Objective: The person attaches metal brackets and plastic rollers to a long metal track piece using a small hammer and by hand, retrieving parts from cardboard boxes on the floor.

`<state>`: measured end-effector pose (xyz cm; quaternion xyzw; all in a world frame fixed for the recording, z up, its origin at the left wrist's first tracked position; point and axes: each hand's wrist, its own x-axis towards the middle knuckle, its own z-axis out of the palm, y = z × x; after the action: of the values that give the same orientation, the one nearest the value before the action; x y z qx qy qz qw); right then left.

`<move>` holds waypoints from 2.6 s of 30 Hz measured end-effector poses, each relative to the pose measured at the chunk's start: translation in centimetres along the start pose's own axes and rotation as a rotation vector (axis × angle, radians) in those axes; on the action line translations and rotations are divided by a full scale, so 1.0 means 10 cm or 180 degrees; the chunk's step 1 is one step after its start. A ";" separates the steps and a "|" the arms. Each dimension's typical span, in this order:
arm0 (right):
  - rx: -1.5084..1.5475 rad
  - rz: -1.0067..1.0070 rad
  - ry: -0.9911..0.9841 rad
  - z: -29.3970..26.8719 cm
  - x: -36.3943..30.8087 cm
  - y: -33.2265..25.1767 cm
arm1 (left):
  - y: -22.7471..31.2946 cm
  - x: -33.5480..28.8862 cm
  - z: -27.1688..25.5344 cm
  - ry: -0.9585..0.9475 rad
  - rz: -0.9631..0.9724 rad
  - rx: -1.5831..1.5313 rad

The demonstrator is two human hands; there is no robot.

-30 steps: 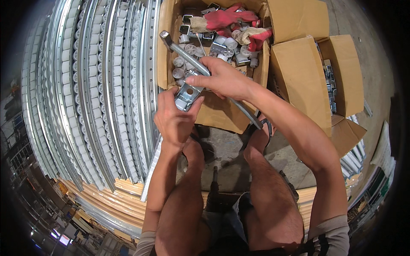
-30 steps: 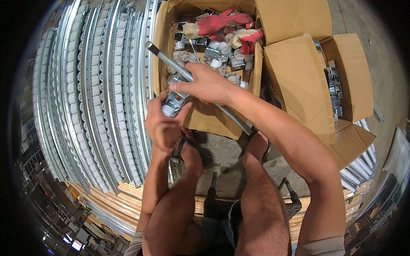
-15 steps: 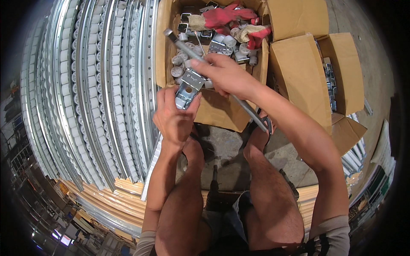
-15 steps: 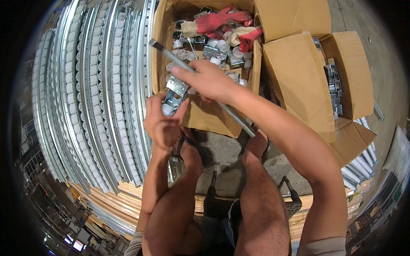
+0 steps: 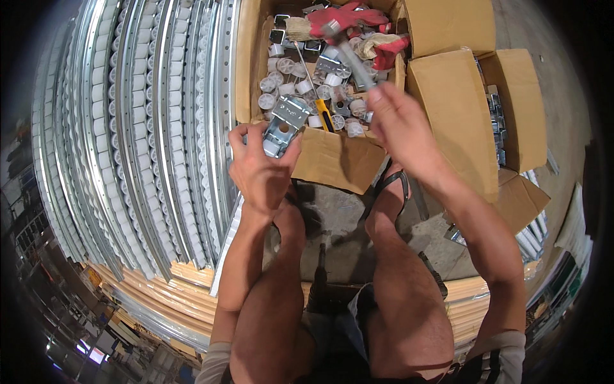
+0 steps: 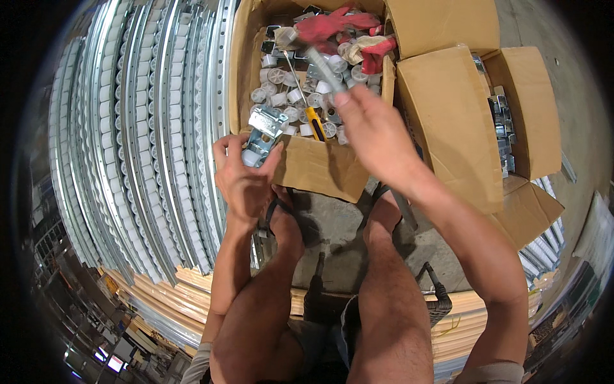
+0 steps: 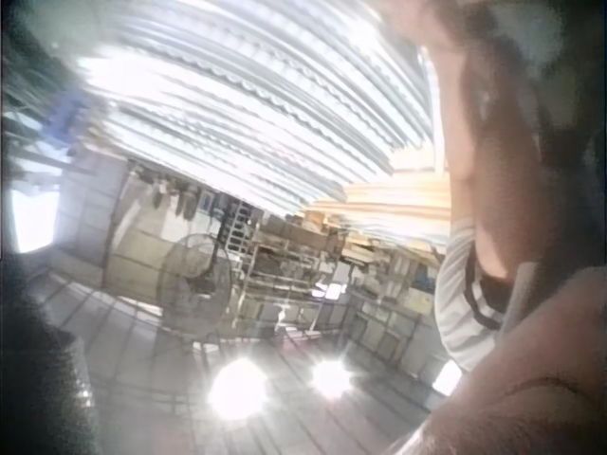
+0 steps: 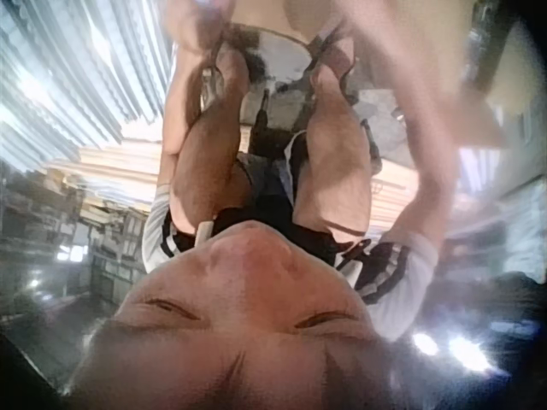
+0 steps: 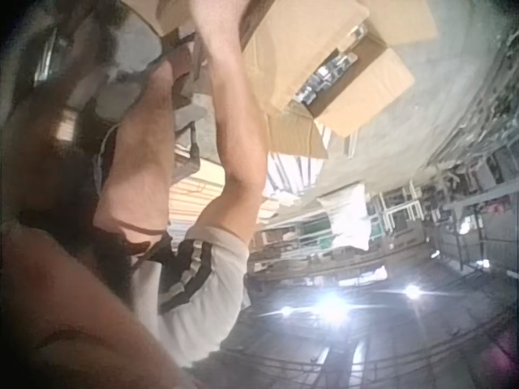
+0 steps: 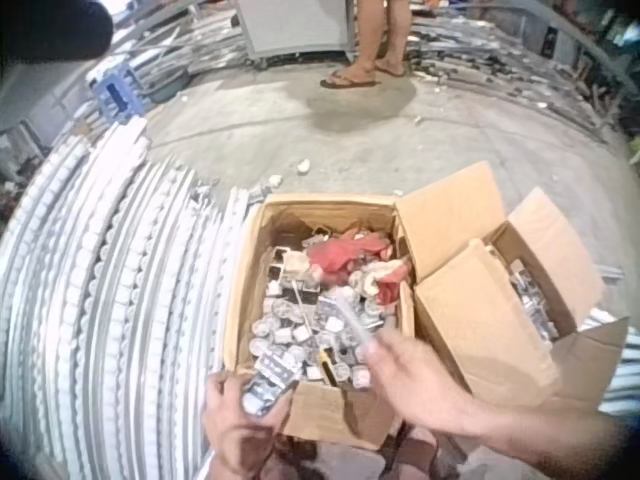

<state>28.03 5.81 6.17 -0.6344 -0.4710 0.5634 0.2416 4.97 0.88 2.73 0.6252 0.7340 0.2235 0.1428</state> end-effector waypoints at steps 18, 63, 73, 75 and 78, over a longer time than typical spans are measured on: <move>-0.1213 -0.0565 -0.1063 -0.10 0.02 0.16 | 0.01 0.00 0.00 0.0054 0.0104 0.0124; 0.0602 0.0793 -0.0776 -0.07 0.04 0.23 | -0.32 0.29 -0.20 -0.1827 -0.0749 -0.1276; 0.0829 0.0203 -0.0579 0.29 -0.26 0.52 | -0.85 0.68 -0.44 -0.3366 -0.0473 -0.3495; 0.0423 -0.0202 -0.0523 0.36 -0.35 0.68 | -0.78 0.71 -0.39 -0.3528 -0.0788 -0.3465; 0.0071 -0.0720 -0.0444 0.42 -0.47 0.68 | -0.80 0.73 -0.34 -0.3921 -0.1103 -0.3626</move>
<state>26.63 -2.25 1.69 -0.5338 -0.5489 0.5804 0.2773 -4.83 6.59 2.14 0.3470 0.3864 0.1537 0.8406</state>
